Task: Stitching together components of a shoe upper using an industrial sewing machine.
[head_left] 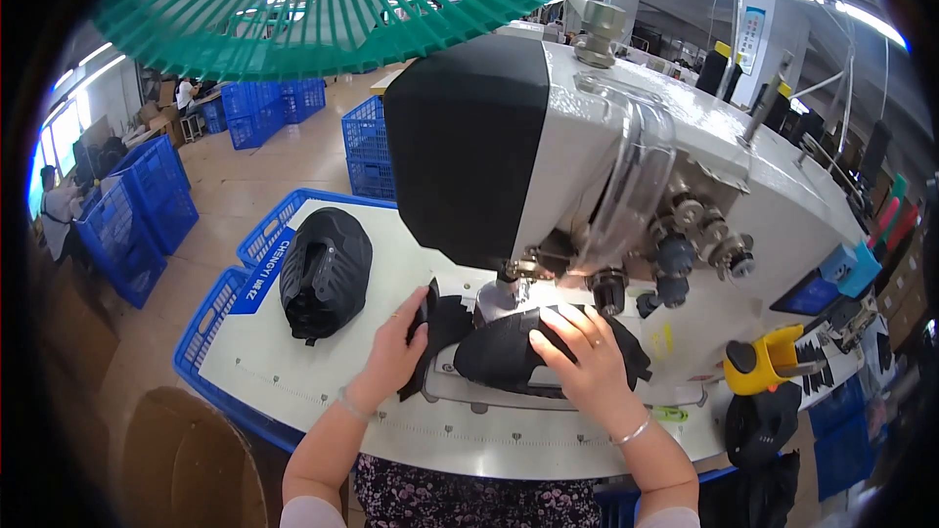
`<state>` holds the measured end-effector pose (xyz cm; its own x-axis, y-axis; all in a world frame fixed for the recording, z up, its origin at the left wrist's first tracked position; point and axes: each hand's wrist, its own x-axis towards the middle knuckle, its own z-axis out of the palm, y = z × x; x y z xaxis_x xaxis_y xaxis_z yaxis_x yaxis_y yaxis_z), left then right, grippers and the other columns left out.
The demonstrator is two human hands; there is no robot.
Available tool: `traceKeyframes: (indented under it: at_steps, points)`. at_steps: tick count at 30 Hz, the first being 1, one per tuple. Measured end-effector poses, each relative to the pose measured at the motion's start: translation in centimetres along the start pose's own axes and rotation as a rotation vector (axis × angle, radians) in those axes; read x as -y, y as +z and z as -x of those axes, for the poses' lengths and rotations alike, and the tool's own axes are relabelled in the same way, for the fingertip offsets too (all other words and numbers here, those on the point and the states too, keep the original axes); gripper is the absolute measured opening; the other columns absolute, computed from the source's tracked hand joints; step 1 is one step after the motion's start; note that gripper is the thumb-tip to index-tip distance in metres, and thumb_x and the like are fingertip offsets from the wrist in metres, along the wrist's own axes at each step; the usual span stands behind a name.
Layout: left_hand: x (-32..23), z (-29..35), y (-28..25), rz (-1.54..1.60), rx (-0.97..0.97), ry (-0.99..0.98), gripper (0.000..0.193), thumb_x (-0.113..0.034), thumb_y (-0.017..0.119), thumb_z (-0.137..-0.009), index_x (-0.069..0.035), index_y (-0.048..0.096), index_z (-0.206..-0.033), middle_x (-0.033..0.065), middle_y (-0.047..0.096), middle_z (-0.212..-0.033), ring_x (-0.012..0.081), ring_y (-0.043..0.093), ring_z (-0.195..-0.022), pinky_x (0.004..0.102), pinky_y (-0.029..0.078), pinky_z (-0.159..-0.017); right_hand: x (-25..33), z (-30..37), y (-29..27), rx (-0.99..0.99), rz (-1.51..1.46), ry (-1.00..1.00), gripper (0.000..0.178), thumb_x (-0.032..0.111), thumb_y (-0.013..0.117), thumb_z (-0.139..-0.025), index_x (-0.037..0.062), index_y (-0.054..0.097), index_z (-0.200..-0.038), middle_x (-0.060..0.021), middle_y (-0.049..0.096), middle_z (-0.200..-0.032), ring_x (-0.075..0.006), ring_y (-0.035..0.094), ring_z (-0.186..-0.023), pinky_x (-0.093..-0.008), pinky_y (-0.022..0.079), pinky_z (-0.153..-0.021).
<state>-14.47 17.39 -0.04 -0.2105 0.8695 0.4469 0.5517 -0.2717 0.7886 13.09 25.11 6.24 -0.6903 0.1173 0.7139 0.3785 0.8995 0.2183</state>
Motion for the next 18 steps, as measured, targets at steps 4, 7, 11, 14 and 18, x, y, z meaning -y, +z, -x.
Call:
traceKeyframes:
  at_steps: [4,7,11,14,18]
  points:
    - [-7.5,-0.6,-2.1,0.045,0.095,0.145,0.048,0.006,0.057,-0.084,-0.001,0.053,-0.131,0.0170,0.054,-0.131,0.0346,0.056,-0.116,0.0355,0.046,-0.098,-0.1,0.1,-0.6,0.075,-0.083,0.044,0.040,0.009,0.064,-0.078,0.0115,0.063,-0.117,-0.0088,0.058,-0.122,-0.0261,0.061,-0.101,-0.0521,0.043,-0.098]
    - [-10.3,-0.7,-1.3,-0.231,0.151,0.410,0.050,0.002,0.064,-0.079,-0.004,0.056,-0.128,0.0112,0.052,-0.131,0.0309,0.055,-0.110,0.0342,0.050,-0.090,-0.1,-0.2,-0.8,0.136,-0.129,0.072,0.041,0.007,0.065,-0.077,0.0112,0.063,-0.118,-0.0095,0.057,-0.123,-0.0274,0.062,-0.101,-0.0520,0.043,-0.098]
    - [-10.7,-0.8,-0.3,-0.453,0.119,0.497,0.051,-0.003,0.070,-0.069,-0.006,0.061,-0.119,0.0055,0.054,-0.125,0.0260,0.055,-0.103,0.0302,0.053,-0.077,0.3,-0.7,-0.9,0.098,-0.176,0.100,0.040,0.005,0.065,-0.076,0.0100,0.064,-0.116,-0.0101,0.061,-0.119,-0.0296,0.062,-0.101,-0.0502,0.043,-0.097]
    - [-11.3,-0.9,-0.2,-0.513,0.108,0.527,0.051,-0.003,0.071,-0.065,-0.007,0.062,-0.115,0.0054,0.054,-0.122,0.0252,0.055,-0.098,0.0285,0.053,-0.074,0.3,-0.6,-0.8,0.100,-0.167,0.116,0.037,0.006,0.066,-0.077,0.0084,0.064,-0.114,-0.0115,0.063,-0.114,-0.0293,0.062,-0.099,-0.0468,0.045,-0.090]
    - [-11.6,-1.0,-0.1,-0.553,0.123,0.567,0.050,-0.004,0.071,-0.064,-0.004,0.062,-0.113,0.0083,0.052,-0.123,0.0282,0.052,-0.096,0.0309,0.052,-0.076,0.5,-0.5,-0.8,0.095,-0.156,0.134,0.036,0.008,0.066,-0.078,0.0073,0.064,-0.113,-0.0126,0.063,-0.112,-0.0286,0.062,-0.097,-0.0451,0.045,-0.086]
